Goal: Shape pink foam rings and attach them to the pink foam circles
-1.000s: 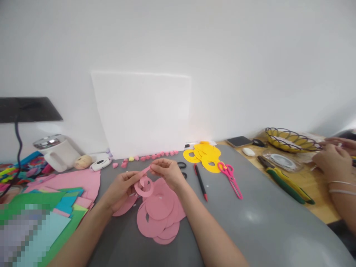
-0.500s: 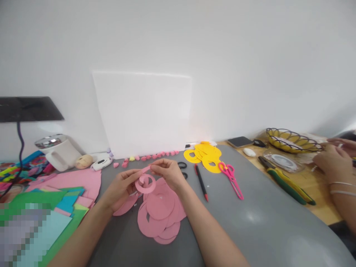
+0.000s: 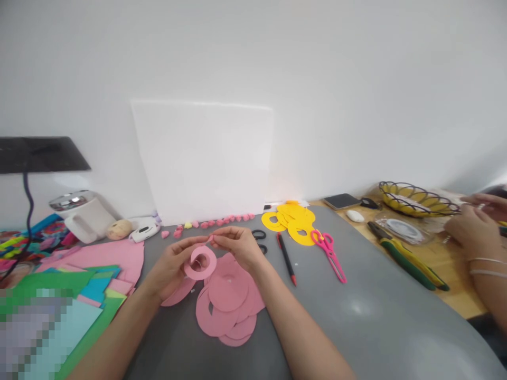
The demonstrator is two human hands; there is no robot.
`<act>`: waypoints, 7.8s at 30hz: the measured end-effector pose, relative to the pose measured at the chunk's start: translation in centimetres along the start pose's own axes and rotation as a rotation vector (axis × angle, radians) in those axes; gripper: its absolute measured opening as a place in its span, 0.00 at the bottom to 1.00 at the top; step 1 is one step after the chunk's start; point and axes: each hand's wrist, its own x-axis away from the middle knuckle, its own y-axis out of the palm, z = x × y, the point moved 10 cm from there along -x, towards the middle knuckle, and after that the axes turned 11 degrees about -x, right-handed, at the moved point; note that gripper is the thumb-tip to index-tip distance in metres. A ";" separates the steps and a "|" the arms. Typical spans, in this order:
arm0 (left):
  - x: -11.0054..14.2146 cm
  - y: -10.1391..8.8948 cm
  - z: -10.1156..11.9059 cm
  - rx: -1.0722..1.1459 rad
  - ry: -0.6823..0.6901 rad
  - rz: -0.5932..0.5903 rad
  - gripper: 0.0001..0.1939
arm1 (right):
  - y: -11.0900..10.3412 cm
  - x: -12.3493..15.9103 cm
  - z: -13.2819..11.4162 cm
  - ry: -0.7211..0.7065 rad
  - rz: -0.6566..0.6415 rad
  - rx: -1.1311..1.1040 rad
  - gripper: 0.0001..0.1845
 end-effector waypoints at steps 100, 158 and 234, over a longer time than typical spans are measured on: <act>0.0 0.6 0.0 -0.099 0.027 -0.042 0.15 | 0.9 0.5 -0.4 -0.001 -0.032 0.207 0.12; 0.2 0.9 0.3 -0.118 0.033 -0.058 0.16 | 0.4 0.5 -0.4 0.007 0.020 0.178 0.13; 0.5 1.9 0.5 -0.110 0.048 -0.140 0.16 | 0.8 0.4 -0.5 -0.027 -0.033 0.174 0.11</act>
